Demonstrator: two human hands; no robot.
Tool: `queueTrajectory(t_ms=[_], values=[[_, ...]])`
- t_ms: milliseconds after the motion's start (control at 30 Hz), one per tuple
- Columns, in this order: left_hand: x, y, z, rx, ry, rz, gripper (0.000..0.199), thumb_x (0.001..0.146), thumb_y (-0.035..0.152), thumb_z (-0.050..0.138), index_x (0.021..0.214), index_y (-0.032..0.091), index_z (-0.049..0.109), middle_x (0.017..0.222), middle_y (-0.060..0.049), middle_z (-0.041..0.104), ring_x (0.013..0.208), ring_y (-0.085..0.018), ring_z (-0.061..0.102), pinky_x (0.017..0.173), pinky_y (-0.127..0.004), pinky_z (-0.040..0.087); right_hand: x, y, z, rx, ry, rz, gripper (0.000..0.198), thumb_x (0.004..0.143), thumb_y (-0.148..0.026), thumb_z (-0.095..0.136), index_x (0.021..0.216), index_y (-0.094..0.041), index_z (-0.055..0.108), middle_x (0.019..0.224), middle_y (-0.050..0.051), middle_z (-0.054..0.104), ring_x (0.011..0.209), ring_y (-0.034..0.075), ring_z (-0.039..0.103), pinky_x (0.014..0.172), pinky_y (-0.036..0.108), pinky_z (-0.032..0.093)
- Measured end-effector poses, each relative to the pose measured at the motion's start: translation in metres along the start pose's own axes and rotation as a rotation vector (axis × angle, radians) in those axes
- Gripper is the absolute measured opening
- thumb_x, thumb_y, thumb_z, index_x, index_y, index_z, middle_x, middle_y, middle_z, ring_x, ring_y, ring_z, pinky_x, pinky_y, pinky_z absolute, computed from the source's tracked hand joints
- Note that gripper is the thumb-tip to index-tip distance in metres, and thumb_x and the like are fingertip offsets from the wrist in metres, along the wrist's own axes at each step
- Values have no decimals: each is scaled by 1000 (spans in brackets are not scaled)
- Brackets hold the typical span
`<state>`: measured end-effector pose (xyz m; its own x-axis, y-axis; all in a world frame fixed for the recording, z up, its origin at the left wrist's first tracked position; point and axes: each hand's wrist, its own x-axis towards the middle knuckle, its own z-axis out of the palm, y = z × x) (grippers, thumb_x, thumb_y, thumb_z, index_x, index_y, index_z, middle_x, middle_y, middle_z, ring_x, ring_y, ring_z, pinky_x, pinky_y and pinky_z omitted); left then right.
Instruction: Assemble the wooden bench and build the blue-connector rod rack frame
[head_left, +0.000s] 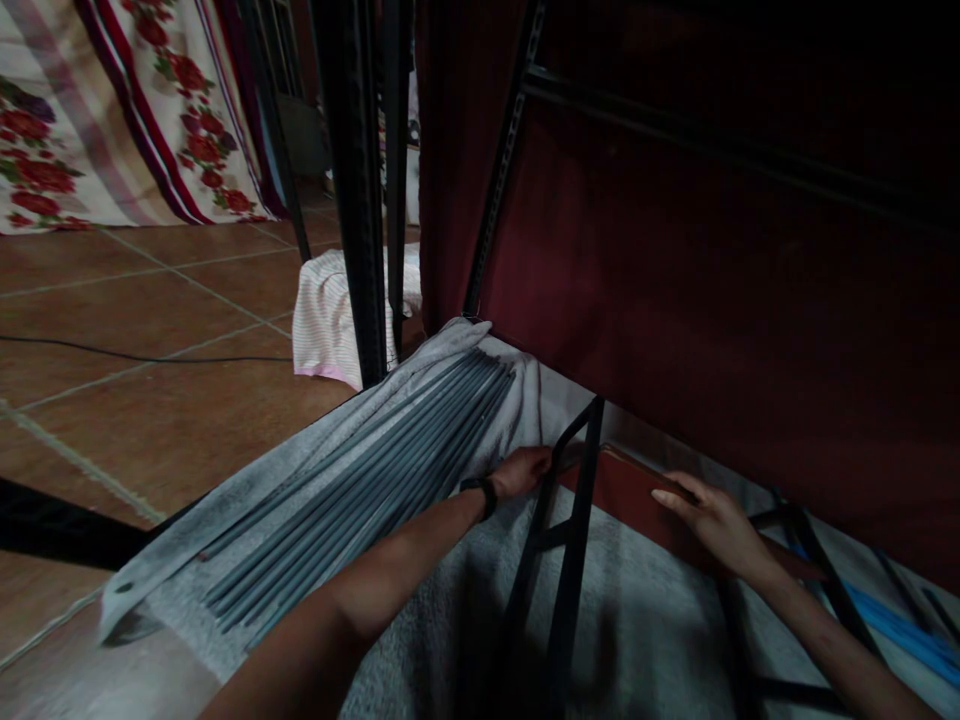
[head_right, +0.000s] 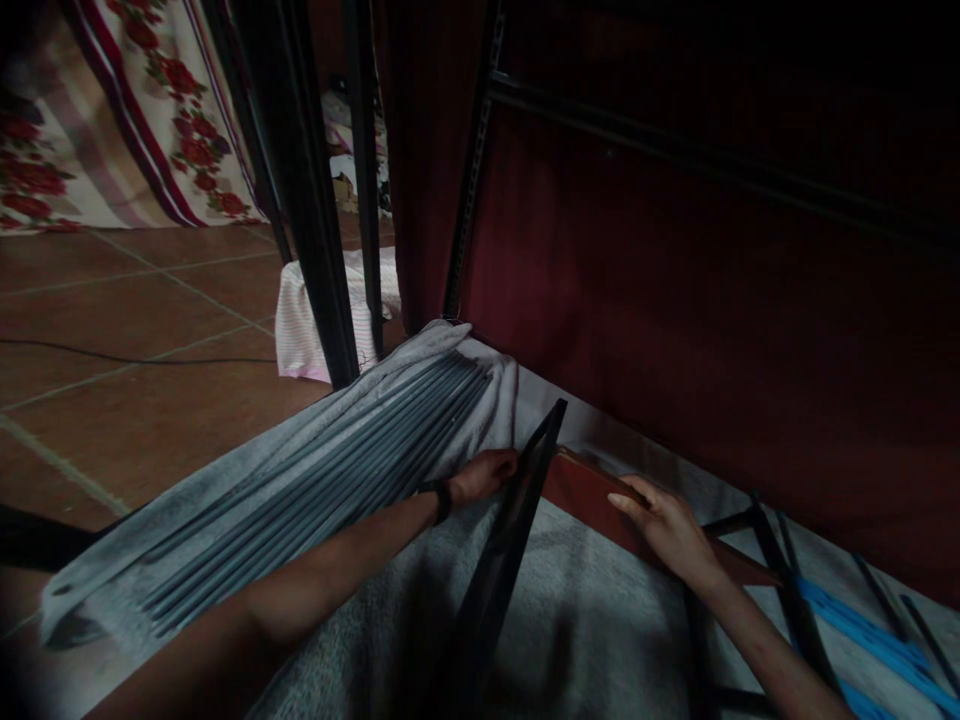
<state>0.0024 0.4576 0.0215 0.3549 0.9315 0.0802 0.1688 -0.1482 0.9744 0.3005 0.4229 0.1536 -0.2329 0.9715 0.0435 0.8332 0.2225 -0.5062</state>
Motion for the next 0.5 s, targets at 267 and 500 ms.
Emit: queueTrajectory(t_ms=[267, 500], values=[[7, 0, -2, -23, 52, -272, 21, 88, 30, 55, 73, 16, 60, 64, -1, 55, 62, -14, 53, 62, -26, 38, 0, -5, 0, -12, 12, 7, 41, 85, -58, 57, 104, -26, 74, 102, 3, 77, 98, 29, 71, 77, 33, 58], [14, -8, 13, -134, 39, -298, 17, 89, 24, 52, 74, 16, 53, 63, 2, 49, 57, -10, 45, 57, -23, 35, 0, 0, 0, 1, 15, 11, 44, 84, -59, 59, 106, -24, 74, 106, 4, 77, 101, 30, 71, 78, 34, 58]])
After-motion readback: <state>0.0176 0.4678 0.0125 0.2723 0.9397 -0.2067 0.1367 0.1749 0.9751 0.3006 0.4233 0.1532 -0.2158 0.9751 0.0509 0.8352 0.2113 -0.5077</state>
